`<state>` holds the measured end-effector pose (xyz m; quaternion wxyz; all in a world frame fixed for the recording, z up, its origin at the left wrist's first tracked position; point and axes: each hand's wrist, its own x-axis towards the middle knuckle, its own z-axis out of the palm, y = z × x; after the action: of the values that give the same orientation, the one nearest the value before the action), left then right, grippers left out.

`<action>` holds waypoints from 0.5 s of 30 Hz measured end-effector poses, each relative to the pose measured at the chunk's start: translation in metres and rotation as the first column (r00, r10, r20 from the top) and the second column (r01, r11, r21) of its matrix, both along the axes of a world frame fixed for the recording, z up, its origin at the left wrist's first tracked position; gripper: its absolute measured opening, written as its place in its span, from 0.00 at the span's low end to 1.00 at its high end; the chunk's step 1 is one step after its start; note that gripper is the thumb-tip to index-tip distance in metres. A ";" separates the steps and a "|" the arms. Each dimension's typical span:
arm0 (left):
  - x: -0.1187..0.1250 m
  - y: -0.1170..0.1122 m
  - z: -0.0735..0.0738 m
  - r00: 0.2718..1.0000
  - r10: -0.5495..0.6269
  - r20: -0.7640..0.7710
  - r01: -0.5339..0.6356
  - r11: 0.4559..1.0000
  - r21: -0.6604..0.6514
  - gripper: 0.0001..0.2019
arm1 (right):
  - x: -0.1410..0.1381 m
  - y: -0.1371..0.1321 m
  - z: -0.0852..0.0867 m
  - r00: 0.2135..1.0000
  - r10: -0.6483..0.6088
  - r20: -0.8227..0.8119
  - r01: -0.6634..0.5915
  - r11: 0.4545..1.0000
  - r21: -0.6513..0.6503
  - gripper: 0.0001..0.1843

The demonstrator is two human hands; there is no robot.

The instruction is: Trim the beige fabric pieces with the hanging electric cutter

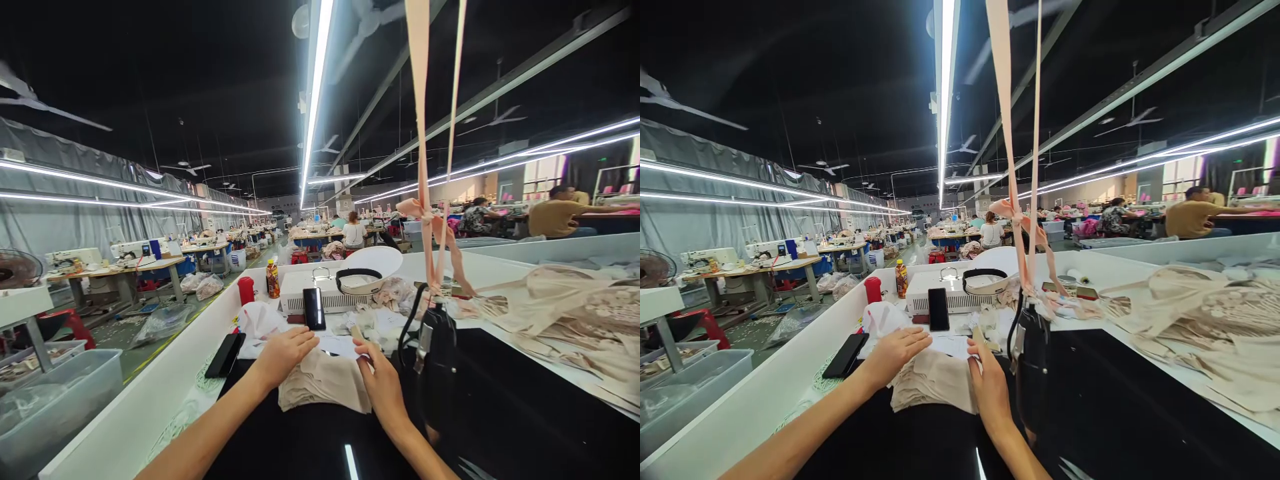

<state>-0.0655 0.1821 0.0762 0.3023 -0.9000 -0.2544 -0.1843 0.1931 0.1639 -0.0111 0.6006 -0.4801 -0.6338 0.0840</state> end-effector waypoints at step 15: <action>0.024 0.006 -0.043 0.970 0.083 -0.230 -0.115 0.985 -0.128 0.03 | 0.009 -0.010 -0.034 0.874 -0.094 0.477 0.128 0.991 -0.039 0.26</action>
<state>-0.0419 0.1879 0.0335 0.2737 -0.9201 -0.2759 -0.0482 0.2025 0.1539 -0.0448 0.4141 -0.5422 -0.7295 -0.0488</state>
